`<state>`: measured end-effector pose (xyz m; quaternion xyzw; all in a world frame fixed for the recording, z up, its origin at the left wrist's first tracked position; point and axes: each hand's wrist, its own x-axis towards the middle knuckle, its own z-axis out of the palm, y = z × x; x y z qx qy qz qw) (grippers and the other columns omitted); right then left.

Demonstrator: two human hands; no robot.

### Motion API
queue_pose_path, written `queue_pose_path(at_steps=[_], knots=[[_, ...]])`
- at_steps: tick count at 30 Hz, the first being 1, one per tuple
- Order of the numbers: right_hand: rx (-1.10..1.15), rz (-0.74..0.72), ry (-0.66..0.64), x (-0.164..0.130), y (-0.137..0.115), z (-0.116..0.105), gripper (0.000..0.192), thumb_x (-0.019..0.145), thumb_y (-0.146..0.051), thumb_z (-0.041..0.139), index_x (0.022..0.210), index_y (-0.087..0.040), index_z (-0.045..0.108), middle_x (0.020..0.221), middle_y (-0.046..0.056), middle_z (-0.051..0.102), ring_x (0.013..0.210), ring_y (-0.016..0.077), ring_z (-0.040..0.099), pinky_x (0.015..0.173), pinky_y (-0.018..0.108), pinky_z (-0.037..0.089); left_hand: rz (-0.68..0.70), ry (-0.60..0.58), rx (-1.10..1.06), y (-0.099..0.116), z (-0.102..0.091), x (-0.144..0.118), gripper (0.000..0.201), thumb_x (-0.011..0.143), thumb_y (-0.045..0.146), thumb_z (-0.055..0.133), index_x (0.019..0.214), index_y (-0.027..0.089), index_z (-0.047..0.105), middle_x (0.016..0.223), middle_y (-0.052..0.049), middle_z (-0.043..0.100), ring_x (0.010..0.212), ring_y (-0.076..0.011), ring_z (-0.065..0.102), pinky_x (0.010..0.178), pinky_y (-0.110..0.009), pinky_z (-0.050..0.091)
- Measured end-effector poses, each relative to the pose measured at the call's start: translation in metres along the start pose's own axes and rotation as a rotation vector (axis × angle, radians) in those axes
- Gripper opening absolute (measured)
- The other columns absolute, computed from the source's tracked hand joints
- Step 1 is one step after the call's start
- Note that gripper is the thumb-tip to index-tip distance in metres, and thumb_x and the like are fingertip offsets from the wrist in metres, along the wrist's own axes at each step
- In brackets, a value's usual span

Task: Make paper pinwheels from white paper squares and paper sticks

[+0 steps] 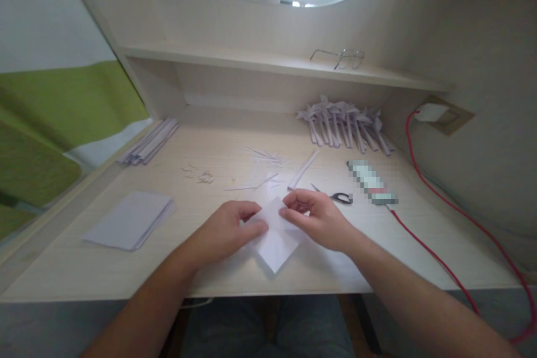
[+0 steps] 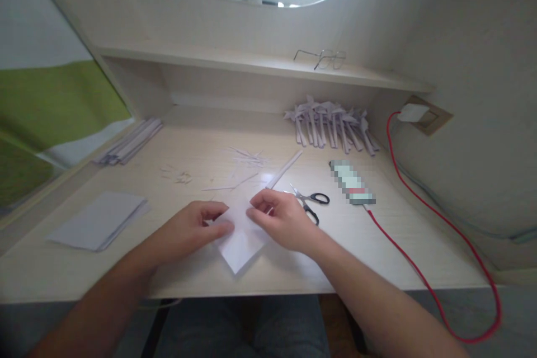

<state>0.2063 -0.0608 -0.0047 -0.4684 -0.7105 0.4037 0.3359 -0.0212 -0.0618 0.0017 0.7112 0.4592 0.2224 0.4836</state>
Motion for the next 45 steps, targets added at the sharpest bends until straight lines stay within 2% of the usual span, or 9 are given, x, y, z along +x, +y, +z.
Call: queue_pose_path(at_steps=[4,7,12,19,25,28,34,38,45], knots=[[-0.070,-0.082,0.072,0.011,-0.010,-0.022,0.016,0.092,-0.035,0.067,0.095,-0.020,0.070,0.087,0.003,0.072,0.077,0.0156,0.064,0.069,0.027,0.049,0.033,-0.119,0.003,0.010,-0.015,0.026,0.021,0.083,0.032,0.060,0.082,0.016,0.074,0.074,-0.001,0.069,0.063,-0.0162,0.058,0.057,-0.026,0.039],[-0.261,-0.023,0.150,0.007,-0.005,-0.055,0.019,0.092,-0.036,0.065,0.102,-0.020,0.070,0.093,0.005,0.073,0.086,0.0191,0.067,0.072,0.028,0.050,0.032,-0.038,-0.003,0.013,-0.025,0.045,0.021,0.080,0.030,0.061,0.087,0.014,0.074,0.073,-0.001,0.068,0.061,-0.0159,0.058,0.058,-0.026,0.041],[-0.773,0.255,0.011,-0.016,0.026,-0.095,0.022,0.077,-0.030,0.074,0.096,-0.017,0.075,0.099,0.010,0.074,0.087,0.0249,0.067,0.074,0.031,0.045,0.048,0.105,-0.183,0.005,-0.029,0.065,0.022,0.074,0.026,0.066,0.090,0.014,0.073,0.073,-0.001,0.068,0.062,-0.0160,0.060,0.059,-0.026,0.044],[-0.881,0.309,-0.039,-0.023,0.037,-0.089,0.017,0.084,-0.021,0.059,0.083,-0.020,0.076,0.088,0.008,0.073,0.078,0.0207,0.067,0.069,0.028,0.041,-0.018,0.195,-0.457,-0.019,-0.021,0.069,0.038,0.071,0.042,0.080,0.094,0.013,0.073,0.089,-0.007,0.077,0.072,-0.0200,0.069,0.067,-0.031,0.055],[-0.918,0.285,-0.003,-0.019,0.032,-0.101,0.038,0.075,-0.029,0.072,0.110,-0.016,0.073,0.115,0.013,0.070,0.100,0.0270,0.065,0.083,0.031,0.044,-0.031,0.266,-0.418,-0.022,-0.019,0.068,0.039,0.076,0.047,0.076,0.095,0.014,0.072,0.078,-0.004,0.073,0.060,-0.0175,0.065,0.055,-0.029,0.056],[-0.911,0.275,-0.071,-0.016,0.031,-0.104,0.024,0.077,-0.027,0.071,0.098,-0.018,0.077,0.101,0.011,0.074,0.093,0.0260,0.066,0.077,0.030,0.044,-0.005,0.278,-0.438,-0.022,-0.018,0.069,0.033,0.078,0.042,0.074,0.093,0.013,0.071,0.074,-0.003,0.071,0.054,-0.0153,0.063,0.052,-0.027,0.053],[-0.912,0.304,-0.120,-0.020,0.026,-0.101,0.012,0.082,-0.024,0.067,0.083,-0.019,0.078,0.086,0.010,0.076,0.078,0.0240,0.066,0.065,0.030,0.039,0.019,0.294,-0.451,-0.020,-0.017,0.069,0.034,0.075,0.041,0.077,0.093,0.013,0.071,0.085,-0.007,0.076,0.070,-0.0196,0.071,0.067,-0.032,0.059],[-0.750,0.310,-0.135,-0.027,0.022,-0.106,0.015,0.086,-0.029,0.065,0.089,-0.019,0.075,0.087,0.009,0.075,0.075,0.0215,0.064,0.063,0.030,0.039,-0.002,0.284,-0.489,-0.016,-0.018,0.067,0.035,0.077,0.042,0.077,0.097,0.013,0.071,0.091,-0.008,0.077,0.070,-0.0190,0.072,0.070,-0.033,0.061],[0.040,0.348,0.004,-0.006,0.033,-0.092,0.036,0.070,-0.039,0.083,0.091,-0.015,0.066,0.079,0.000,0.064,0.069,0.0144,0.056,0.066,0.028,0.041,0.045,0.353,-0.501,-0.004,-0.022,0.061,0.030,0.078,0.040,0.076,0.087,0.013,0.069,0.074,-0.003,0.072,0.057,-0.0160,0.067,0.058,-0.030,0.060]])
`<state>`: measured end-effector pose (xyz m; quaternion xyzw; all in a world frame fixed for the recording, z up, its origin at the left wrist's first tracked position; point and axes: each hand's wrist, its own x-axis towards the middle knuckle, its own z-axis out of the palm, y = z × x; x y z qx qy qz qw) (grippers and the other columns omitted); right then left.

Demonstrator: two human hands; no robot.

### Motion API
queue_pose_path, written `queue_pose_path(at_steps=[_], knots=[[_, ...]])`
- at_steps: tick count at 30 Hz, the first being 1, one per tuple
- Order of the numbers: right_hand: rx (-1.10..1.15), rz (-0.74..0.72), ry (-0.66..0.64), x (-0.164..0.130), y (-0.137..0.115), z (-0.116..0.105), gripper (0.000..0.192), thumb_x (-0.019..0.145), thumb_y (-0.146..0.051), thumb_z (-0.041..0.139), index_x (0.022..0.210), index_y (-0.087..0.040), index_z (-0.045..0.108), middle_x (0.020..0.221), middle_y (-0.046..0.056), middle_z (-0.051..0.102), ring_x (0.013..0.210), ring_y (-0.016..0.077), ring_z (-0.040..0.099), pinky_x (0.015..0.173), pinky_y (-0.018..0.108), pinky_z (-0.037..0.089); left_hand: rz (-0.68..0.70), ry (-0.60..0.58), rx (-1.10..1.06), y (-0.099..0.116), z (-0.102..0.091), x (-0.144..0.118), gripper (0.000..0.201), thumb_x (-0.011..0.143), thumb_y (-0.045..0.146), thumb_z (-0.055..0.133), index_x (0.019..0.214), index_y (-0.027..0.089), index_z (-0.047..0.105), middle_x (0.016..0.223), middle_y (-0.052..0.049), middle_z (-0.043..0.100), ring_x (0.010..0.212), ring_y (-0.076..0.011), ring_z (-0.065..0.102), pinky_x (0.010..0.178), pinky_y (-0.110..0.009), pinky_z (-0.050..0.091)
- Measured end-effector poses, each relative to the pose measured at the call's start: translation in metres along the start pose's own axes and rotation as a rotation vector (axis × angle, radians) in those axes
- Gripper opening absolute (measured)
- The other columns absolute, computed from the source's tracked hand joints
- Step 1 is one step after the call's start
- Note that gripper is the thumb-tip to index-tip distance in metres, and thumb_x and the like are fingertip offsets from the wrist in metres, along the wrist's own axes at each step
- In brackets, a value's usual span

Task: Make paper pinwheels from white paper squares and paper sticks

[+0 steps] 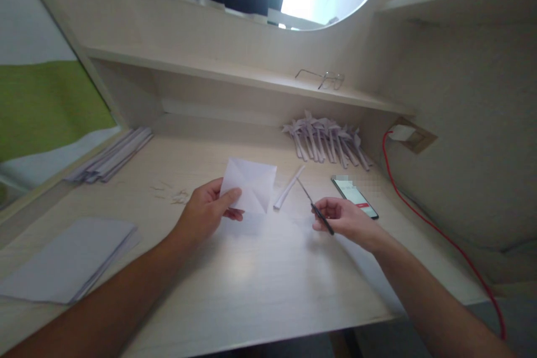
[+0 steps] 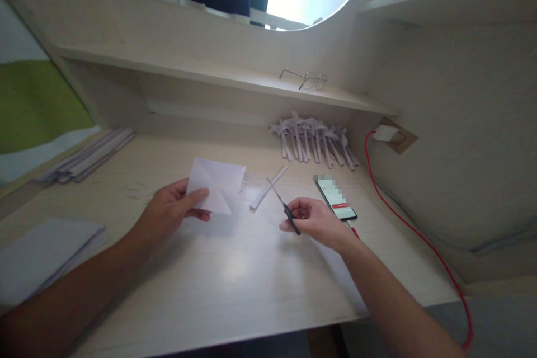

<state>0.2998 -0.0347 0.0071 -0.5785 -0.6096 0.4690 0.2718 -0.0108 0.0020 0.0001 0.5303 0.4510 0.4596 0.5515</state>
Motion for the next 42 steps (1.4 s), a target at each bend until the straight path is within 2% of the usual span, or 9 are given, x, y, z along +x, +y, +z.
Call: queue_pose_path(at_steps=[1,4,7,10,16,22,28,42], knots=[[0.063,-0.016,-0.012,0.005,-0.004,0.008,0.036,0.070,-0.041,0.083,0.089,-0.015,0.066,0.077,0.000,0.063,0.068,0.0136,0.055,0.065,0.027,0.041,0.013,0.007,-0.010,0.002,0.000,-0.001,0.030,0.078,0.040,0.076,0.086,0.013,0.069,0.073,-0.003,0.071,0.057,-0.0156,0.066,0.057,-0.029,0.060],[0.165,-0.092,-0.087,0.013,-0.019,0.036,0.036,0.085,-0.049,0.069,0.072,-0.015,0.062,0.067,0.000,0.057,0.061,0.0125,0.049,0.062,0.028,0.037,0.024,0.032,-0.032,0.006,-0.001,-0.004,0.028,0.079,0.039,0.076,0.085,0.013,0.067,0.071,-0.002,0.069,0.056,-0.0147,0.065,0.055,-0.028,0.059],[0.224,-0.097,-0.195,0.016,-0.025,0.058,0.040,0.086,-0.054,0.069,0.075,-0.015,0.063,0.066,0.000,0.056,0.059,0.0117,0.043,0.060,0.027,0.034,0.020,0.056,-0.068,0.009,-0.002,-0.006,0.027,0.079,0.039,0.075,0.082,0.014,0.065,0.066,0.000,0.066,0.053,-0.0146,0.064,0.051,-0.027,0.058],[0.245,-0.061,-0.259,0.015,-0.019,0.069,0.045,0.080,-0.059,0.074,0.084,-0.015,0.065,0.071,0.000,0.057,0.061,0.0120,0.043,0.057,0.026,0.032,0.019,0.088,-0.097,0.011,-0.003,-0.007,0.026,0.079,0.038,0.075,0.082,0.014,0.066,0.066,-0.001,0.068,0.054,-0.0155,0.065,0.053,-0.028,0.059],[0.255,0.031,-0.318,0.005,-0.013,0.071,0.050,0.071,-0.062,0.081,0.081,-0.016,0.065,0.068,-0.001,0.052,0.062,0.0126,0.043,0.056,0.025,0.033,0.020,0.055,-0.092,0.009,-0.006,-0.010,0.027,0.080,0.040,0.076,0.088,0.015,0.070,0.076,-0.004,0.073,0.059,-0.0189,0.070,0.056,-0.032,0.063],[0.321,0.076,-0.365,-0.003,-0.018,0.075,0.048,0.069,-0.056,0.085,0.084,-0.015,0.066,0.076,0.001,0.058,0.070,0.0144,0.049,0.062,0.025,0.038,0.057,0.089,-0.074,0.009,-0.006,-0.010,0.022,0.080,0.036,0.076,0.089,0.017,0.071,0.077,-0.002,0.072,0.059,-0.0173,0.069,0.054,-0.030,0.063],[0.328,0.112,-0.331,-0.005,-0.017,0.079,0.041,0.068,-0.048,0.089,0.081,-0.016,0.067,0.072,0.000,0.058,0.067,0.0133,0.047,0.061,0.025,0.036,0.038,0.064,-0.047,0.009,-0.003,-0.013,0.023,0.080,0.038,0.075,0.090,0.017,0.070,0.076,-0.003,0.073,0.057,-0.0177,0.068,0.051,-0.031,0.063],[0.338,0.156,-0.320,-0.006,-0.018,0.079,0.041,0.062,-0.043,0.093,0.077,-0.016,0.066,0.070,-0.001,0.057,0.066,0.0122,0.047,0.059,0.024,0.035,0.003,0.030,-0.050,0.010,0.003,-0.015,0.023,0.078,0.038,0.075,0.088,0.017,0.071,0.077,-0.003,0.073,0.057,-0.0184,0.069,0.052,-0.032,0.063]])
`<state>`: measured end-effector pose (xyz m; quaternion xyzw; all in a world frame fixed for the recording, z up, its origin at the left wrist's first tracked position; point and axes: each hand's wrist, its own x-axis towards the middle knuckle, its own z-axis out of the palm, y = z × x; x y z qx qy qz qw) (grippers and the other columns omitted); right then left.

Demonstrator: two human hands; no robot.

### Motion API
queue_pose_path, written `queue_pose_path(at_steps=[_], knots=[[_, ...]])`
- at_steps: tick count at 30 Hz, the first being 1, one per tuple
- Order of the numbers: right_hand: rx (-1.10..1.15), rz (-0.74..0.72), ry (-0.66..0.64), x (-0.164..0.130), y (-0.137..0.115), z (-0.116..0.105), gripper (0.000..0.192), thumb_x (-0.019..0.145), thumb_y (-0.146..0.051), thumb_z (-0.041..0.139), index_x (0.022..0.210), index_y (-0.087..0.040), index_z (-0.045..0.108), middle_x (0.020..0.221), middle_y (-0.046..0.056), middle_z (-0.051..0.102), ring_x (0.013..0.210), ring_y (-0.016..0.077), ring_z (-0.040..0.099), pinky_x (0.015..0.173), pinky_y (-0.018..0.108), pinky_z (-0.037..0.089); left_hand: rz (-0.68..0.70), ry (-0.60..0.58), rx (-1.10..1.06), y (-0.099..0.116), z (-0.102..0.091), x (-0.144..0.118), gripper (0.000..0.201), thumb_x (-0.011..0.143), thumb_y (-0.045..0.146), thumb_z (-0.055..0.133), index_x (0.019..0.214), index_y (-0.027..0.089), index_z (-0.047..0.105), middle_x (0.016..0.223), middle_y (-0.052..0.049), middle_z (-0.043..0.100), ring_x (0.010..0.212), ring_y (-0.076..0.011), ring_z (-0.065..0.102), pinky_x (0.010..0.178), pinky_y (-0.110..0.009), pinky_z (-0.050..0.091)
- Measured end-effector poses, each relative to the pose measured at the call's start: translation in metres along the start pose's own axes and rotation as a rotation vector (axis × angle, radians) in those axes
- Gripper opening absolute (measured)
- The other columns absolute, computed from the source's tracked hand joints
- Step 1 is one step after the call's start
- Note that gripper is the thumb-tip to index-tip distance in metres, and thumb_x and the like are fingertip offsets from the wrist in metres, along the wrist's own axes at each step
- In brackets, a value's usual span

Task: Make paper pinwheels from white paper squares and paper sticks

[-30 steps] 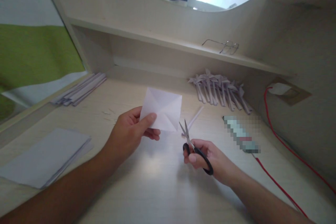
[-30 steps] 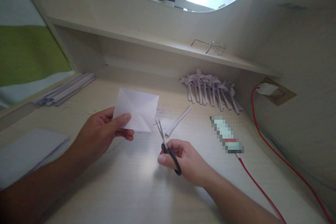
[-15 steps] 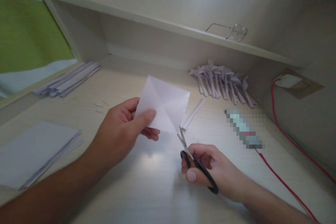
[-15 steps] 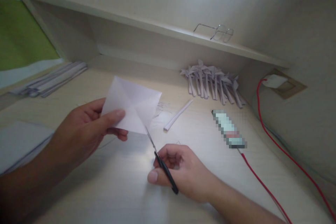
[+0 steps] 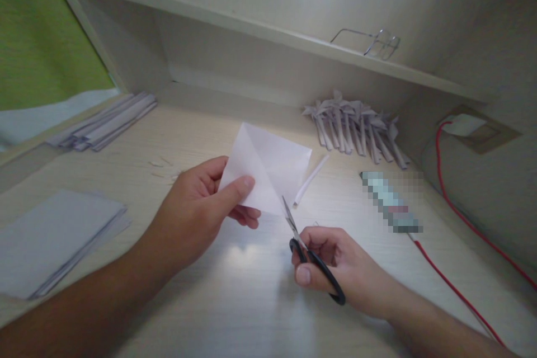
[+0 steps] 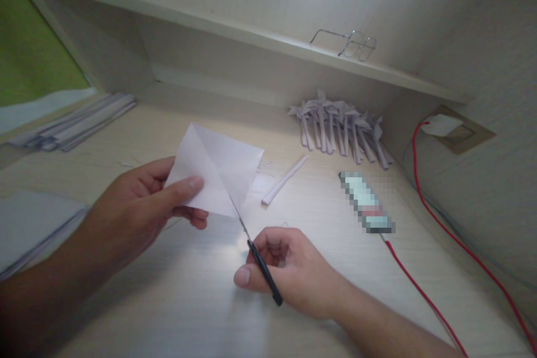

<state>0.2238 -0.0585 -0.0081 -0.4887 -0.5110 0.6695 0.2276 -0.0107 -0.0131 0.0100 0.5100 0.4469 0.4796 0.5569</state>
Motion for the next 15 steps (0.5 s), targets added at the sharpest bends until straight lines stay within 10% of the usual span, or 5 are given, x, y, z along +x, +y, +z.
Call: queue_pose_path(at_steps=[15], knots=[[-0.003,-0.014,0.028,-0.0002,0.0020,-0.0005,0.047,0.065,-0.049,0.091,0.075,-0.016,0.060,0.064,-0.005,0.049,0.058,0.0087,0.038,0.052,0.022,0.027,-0.029,0.000,0.076,0.0075,0.0009,-0.0008,0.023,0.082,0.035,0.072,0.075,0.014,0.067,0.059,-0.002,0.071,0.051,-0.0169,0.069,0.051,-0.025,0.061]])
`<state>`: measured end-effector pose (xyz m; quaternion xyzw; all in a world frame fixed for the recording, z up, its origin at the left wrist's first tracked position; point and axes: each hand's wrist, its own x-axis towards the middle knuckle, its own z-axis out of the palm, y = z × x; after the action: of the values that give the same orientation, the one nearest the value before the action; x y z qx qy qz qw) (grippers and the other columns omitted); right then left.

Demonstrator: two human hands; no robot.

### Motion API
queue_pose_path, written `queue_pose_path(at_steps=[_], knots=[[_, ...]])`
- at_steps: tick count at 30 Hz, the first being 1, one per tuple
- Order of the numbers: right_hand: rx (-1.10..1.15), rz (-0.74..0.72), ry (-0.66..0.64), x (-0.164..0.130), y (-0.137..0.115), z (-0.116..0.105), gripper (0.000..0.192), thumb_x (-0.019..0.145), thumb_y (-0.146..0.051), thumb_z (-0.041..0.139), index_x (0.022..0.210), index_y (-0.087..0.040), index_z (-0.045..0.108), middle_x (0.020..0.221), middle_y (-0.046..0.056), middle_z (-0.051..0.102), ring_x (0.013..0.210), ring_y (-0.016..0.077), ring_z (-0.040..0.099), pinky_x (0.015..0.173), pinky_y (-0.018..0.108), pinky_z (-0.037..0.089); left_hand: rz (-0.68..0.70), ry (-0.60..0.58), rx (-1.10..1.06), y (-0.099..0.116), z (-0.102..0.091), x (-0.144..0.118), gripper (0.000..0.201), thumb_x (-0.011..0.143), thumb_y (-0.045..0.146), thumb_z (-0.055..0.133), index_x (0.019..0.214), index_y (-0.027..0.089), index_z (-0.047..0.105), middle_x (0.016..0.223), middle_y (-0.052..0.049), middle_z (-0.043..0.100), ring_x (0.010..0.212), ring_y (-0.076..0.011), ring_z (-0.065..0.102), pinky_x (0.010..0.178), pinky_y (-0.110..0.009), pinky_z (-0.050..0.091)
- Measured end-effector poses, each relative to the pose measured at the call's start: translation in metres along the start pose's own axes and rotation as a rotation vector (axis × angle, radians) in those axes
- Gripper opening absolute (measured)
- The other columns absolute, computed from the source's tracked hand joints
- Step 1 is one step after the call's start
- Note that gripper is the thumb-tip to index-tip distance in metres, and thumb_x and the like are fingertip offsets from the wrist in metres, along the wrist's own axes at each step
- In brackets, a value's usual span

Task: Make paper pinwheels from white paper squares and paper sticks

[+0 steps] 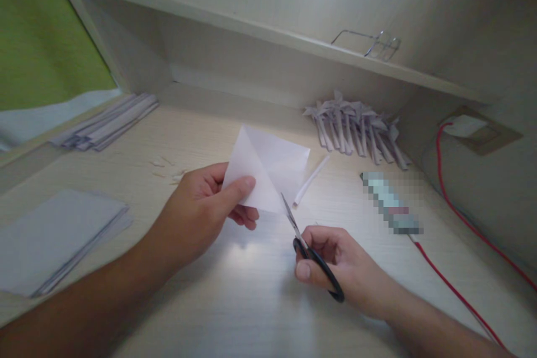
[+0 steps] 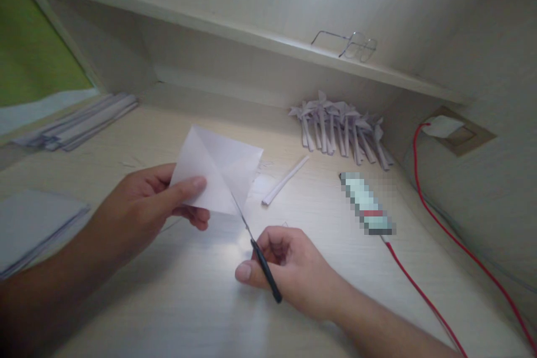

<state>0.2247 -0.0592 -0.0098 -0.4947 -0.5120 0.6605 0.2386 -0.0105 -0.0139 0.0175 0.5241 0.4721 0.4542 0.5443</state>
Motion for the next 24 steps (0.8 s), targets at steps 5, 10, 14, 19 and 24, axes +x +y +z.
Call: queue_pose_path(at_steps=[5,10,14,19,24], knots=[[-0.011,0.003,0.021,0.0003,0.0007,0.0000,0.046,0.066,-0.048,0.091,0.074,-0.017,0.059,0.063,-0.006,0.047,0.057,0.0082,0.037,0.051,0.023,0.025,0.009,-0.012,0.038,-0.0022,-0.0001,0.0017,0.024,0.086,0.035,0.069,0.074,0.015,0.065,0.057,-0.001,0.070,0.050,-0.0163,0.067,0.049,-0.025,0.058],[-0.044,0.012,0.041,0.0011,-0.0003,0.0002,0.046,0.066,-0.048,0.090,0.070,-0.017,0.056,0.060,-0.006,0.045,0.055,0.0080,0.036,0.050,0.023,0.024,0.027,-0.038,0.092,-0.0045,-0.0028,0.0034,0.028,0.089,0.035,0.065,0.070,0.016,0.063,0.054,0.000,0.068,0.048,-0.0134,0.062,0.049,-0.023,0.052],[-0.080,0.009,0.063,0.0014,0.0001,0.0000,0.047,0.067,-0.051,0.089,0.069,-0.018,0.055,0.059,-0.007,0.045,0.054,0.0077,0.034,0.050,0.023,0.023,0.052,-0.059,0.147,-0.0040,-0.0045,0.0031,0.032,0.092,0.035,0.063,0.066,0.016,0.059,0.052,0.002,0.064,0.042,-0.0092,0.055,0.044,-0.020,0.043],[-0.113,-0.008,0.082,0.0025,0.0036,-0.0007,0.047,0.070,-0.052,0.086,0.067,-0.018,0.054,0.058,-0.007,0.044,0.054,0.0077,0.033,0.049,0.024,0.023,0.041,-0.066,0.150,-0.0041,-0.0041,0.0043,0.032,0.092,0.035,0.062,0.066,0.017,0.058,0.051,0.003,0.063,0.040,-0.0087,0.052,0.042,-0.020,0.040],[-0.129,-0.016,0.101,0.0030,0.0041,0.0001,0.047,0.071,-0.051,0.086,0.065,-0.019,0.052,0.056,-0.007,0.042,0.053,0.0078,0.032,0.049,0.024,0.022,0.048,-0.080,0.159,-0.0061,-0.0054,0.0069,0.034,0.092,0.037,0.062,0.065,0.017,0.058,0.051,0.003,0.063,0.041,-0.0086,0.052,0.043,-0.020,0.040]])
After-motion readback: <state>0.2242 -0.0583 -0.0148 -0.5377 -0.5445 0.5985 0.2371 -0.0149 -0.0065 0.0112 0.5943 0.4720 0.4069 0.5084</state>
